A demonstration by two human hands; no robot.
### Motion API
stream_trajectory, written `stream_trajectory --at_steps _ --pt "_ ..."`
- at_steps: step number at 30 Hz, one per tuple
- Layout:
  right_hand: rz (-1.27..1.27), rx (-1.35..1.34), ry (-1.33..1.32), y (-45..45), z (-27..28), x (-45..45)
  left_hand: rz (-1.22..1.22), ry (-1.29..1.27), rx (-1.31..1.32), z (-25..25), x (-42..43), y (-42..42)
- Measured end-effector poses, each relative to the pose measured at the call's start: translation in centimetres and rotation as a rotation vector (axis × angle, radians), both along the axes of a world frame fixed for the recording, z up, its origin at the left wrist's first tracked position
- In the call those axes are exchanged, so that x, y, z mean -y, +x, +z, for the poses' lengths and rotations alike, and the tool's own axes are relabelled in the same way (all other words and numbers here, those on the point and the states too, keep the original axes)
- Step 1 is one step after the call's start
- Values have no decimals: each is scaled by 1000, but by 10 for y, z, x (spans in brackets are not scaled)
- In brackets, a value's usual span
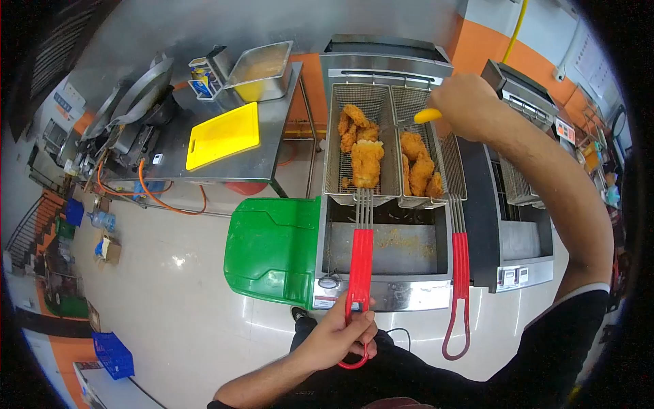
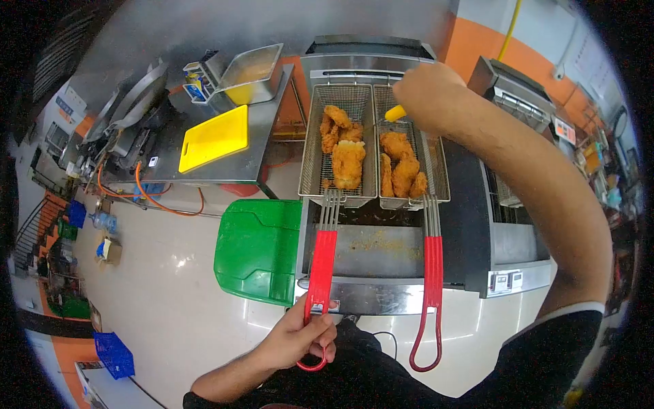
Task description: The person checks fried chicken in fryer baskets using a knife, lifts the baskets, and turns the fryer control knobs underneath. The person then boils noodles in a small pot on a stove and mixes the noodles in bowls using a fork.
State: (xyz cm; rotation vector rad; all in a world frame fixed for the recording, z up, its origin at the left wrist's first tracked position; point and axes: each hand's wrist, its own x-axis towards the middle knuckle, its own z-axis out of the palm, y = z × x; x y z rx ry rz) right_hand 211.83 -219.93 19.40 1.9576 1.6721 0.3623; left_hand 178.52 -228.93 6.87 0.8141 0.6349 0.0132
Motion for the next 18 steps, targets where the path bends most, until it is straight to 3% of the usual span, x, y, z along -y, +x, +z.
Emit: stream_trajectory --at_steps 4,10,13,18 --pt "33 -53 -58 6 1 1 -2 8 -24 3 -2 -2" --pt "72 -170 87 17 2 19 8 -16 -34 3 -1 1" --pt "20 -89 -13 9 11 22 0 -13 -33 2 0 2" --pt "79 8 111 11 13 33 8 -62 -16 -2 -2 3"
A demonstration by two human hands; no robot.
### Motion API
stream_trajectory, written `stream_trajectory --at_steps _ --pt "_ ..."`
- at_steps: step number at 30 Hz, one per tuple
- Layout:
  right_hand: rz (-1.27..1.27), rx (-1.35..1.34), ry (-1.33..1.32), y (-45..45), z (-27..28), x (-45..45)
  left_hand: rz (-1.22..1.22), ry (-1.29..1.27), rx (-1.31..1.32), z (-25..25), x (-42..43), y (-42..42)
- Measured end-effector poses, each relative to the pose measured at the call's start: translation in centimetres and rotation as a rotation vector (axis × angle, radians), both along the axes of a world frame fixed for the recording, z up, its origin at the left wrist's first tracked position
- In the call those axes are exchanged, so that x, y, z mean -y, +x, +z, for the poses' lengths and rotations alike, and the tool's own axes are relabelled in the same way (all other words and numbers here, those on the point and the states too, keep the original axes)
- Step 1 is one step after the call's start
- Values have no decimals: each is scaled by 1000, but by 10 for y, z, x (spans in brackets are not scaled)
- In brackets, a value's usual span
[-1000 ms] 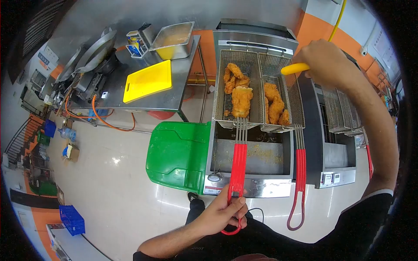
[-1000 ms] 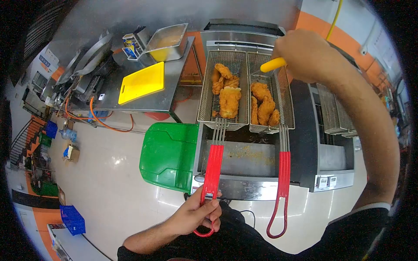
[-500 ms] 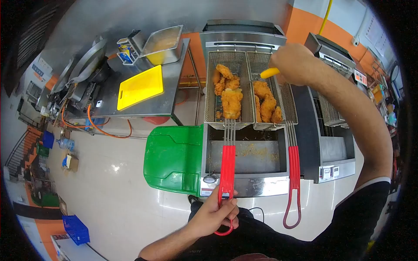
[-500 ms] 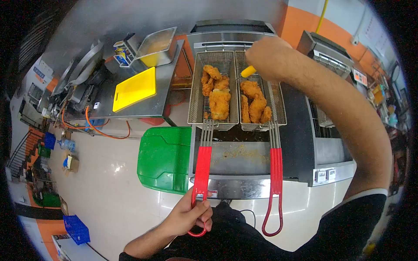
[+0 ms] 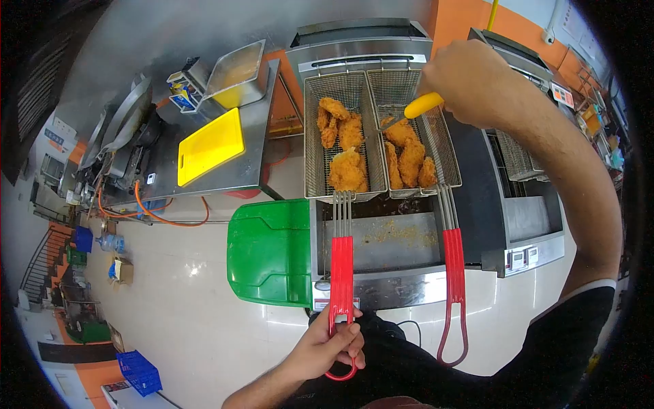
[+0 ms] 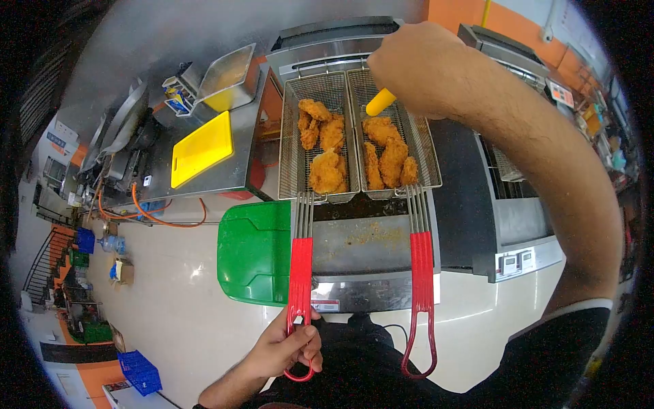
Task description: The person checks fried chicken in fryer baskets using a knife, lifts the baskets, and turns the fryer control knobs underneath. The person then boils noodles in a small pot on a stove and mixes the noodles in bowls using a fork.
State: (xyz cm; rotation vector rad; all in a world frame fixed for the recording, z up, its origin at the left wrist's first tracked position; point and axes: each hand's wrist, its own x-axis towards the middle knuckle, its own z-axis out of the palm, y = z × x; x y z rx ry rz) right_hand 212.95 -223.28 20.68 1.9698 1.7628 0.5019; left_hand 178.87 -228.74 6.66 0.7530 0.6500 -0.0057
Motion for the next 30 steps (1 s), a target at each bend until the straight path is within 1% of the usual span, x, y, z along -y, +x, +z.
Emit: stream_trajectory --at_steps 4,7,10,13,19,25,30 --pt "94 75 21 -8 0 -4 0 -6 -9 -4 -1 -1" --pt "149 198 -28 -28 5 -3 -1 -7 -15 -3 -1 -2" --pt "230 241 -10 -26 -2 -7 -10 -8 -23 -2 -2 -2" --pt "191 92 -46 -20 -4 -9 -23 1 -28 1 -4 -2" --pt "262 1 82 0 -17 -4 12 15 -58 6 -2 1" --pt "146 112 -25 -16 -5 -3 -5 24 -36 3 -3 -2" --pt "180 97 -82 -26 -13 -9 -26 41 -22 0 -3 -4"
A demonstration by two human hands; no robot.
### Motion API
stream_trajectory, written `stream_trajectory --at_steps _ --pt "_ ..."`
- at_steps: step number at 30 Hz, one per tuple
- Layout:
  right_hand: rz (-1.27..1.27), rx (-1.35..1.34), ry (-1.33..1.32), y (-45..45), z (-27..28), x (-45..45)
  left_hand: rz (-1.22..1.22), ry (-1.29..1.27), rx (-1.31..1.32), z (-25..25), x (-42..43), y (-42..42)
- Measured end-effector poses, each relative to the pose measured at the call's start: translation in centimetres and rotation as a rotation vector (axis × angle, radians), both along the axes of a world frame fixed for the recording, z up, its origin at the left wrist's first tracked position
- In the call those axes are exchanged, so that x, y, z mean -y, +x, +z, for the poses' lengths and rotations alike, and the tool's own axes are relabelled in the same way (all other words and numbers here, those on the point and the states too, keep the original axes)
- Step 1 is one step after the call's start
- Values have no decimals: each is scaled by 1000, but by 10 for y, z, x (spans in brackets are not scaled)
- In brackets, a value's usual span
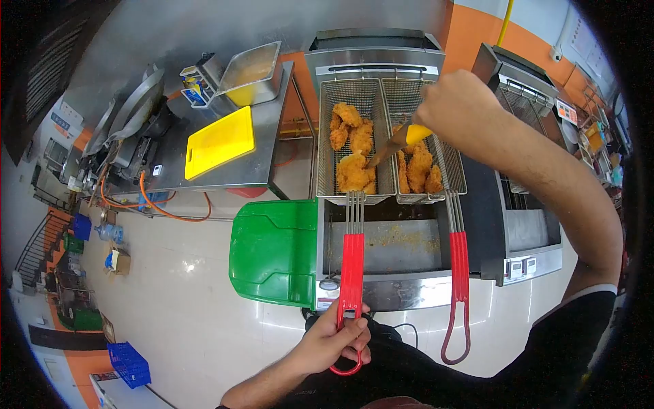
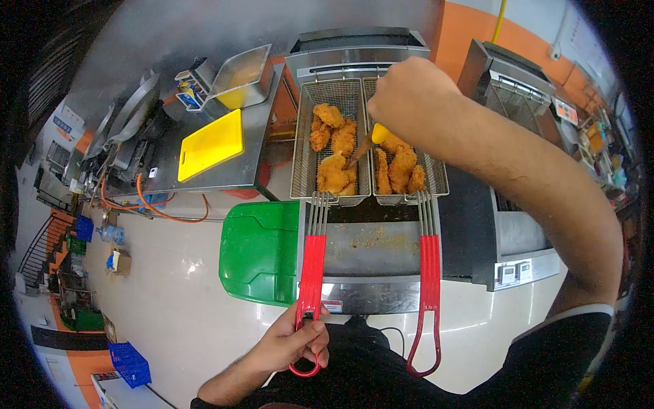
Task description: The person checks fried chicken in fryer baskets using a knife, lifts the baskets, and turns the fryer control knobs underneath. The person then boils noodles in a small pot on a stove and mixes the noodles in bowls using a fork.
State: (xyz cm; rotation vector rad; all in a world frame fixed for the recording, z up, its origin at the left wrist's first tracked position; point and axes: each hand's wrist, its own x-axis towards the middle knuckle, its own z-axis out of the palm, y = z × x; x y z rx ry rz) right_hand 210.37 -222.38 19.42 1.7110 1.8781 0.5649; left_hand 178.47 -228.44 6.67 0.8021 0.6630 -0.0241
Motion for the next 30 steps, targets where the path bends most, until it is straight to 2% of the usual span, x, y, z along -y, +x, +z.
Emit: stream_trajectory --at_steps 11,20,24,30 --pt "6 64 28 -7 14 0 39 -24 -19 3 1 2" --pt "65 -189 33 16 -17 2 14 -52 39 -6 1 -2" --pt "31 -133 53 12 -23 1 -5 -30 36 -8 2 -1" --pt "-1 -54 101 11 -1 12 12 -62 39 -3 0 1"
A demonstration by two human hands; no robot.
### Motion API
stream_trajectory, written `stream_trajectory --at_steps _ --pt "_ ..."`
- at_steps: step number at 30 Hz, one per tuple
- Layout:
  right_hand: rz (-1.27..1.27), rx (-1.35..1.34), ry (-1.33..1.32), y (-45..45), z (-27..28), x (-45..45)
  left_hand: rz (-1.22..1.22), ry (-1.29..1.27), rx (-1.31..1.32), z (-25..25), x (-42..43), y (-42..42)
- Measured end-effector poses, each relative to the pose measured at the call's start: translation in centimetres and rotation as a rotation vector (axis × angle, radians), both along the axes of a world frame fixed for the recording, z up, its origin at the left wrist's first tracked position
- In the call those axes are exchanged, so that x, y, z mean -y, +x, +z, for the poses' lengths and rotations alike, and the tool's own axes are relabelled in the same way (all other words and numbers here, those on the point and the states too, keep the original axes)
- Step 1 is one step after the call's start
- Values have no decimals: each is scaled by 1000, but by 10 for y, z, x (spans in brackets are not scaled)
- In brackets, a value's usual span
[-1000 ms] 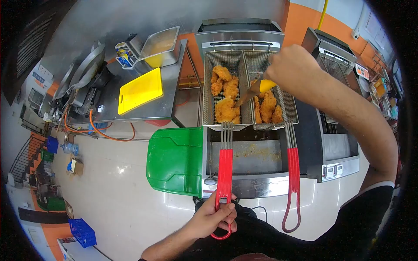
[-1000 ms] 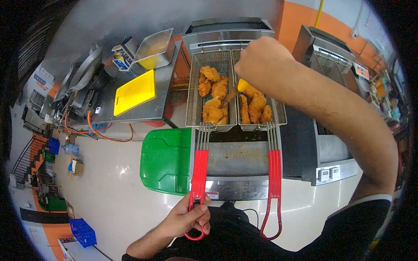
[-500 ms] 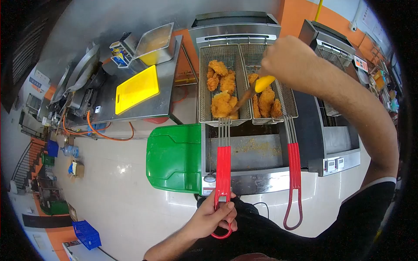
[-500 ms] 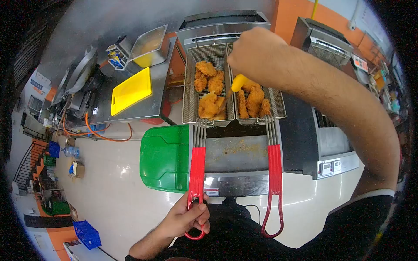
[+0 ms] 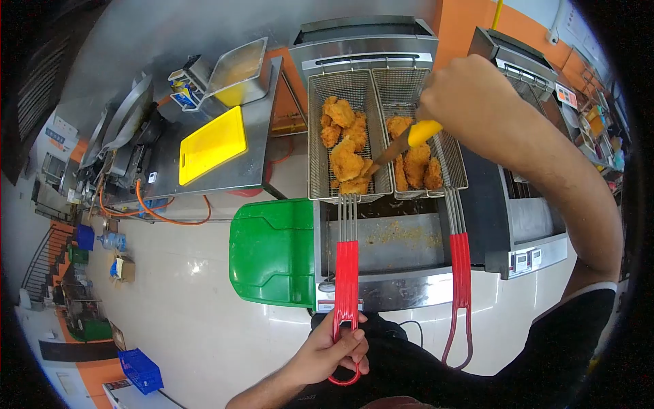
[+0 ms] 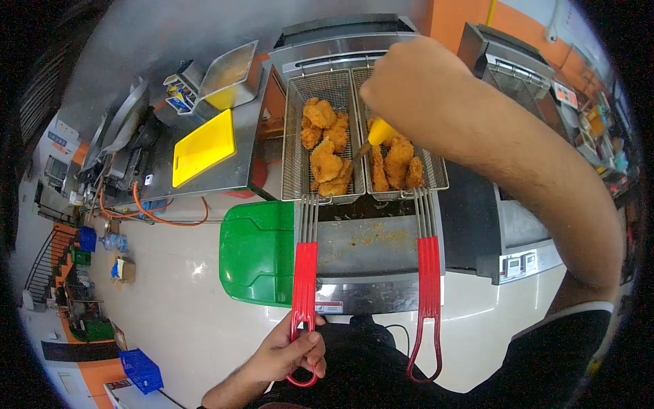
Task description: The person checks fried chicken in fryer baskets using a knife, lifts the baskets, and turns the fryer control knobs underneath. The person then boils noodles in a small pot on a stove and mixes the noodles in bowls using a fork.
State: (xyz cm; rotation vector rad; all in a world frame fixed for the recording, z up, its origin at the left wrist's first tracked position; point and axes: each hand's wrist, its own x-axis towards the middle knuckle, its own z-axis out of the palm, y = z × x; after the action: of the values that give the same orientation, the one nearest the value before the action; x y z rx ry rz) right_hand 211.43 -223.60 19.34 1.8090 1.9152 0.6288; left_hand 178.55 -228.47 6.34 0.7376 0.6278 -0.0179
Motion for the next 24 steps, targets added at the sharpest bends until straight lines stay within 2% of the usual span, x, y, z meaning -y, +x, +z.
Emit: stream_trajectory --at_steps 3,6,14,24 --pt "-12 64 57 2 9 1 -21 34 -69 7 -2 3" --pt "-44 76 80 -2 17 -3 -37 12 5 0 -2 0" --pt "-80 107 141 9 28 -12 -51 7 2 4 -4 1" --pt "-130 -235 47 53 8 -29 -63 3 -17 7 -5 1"
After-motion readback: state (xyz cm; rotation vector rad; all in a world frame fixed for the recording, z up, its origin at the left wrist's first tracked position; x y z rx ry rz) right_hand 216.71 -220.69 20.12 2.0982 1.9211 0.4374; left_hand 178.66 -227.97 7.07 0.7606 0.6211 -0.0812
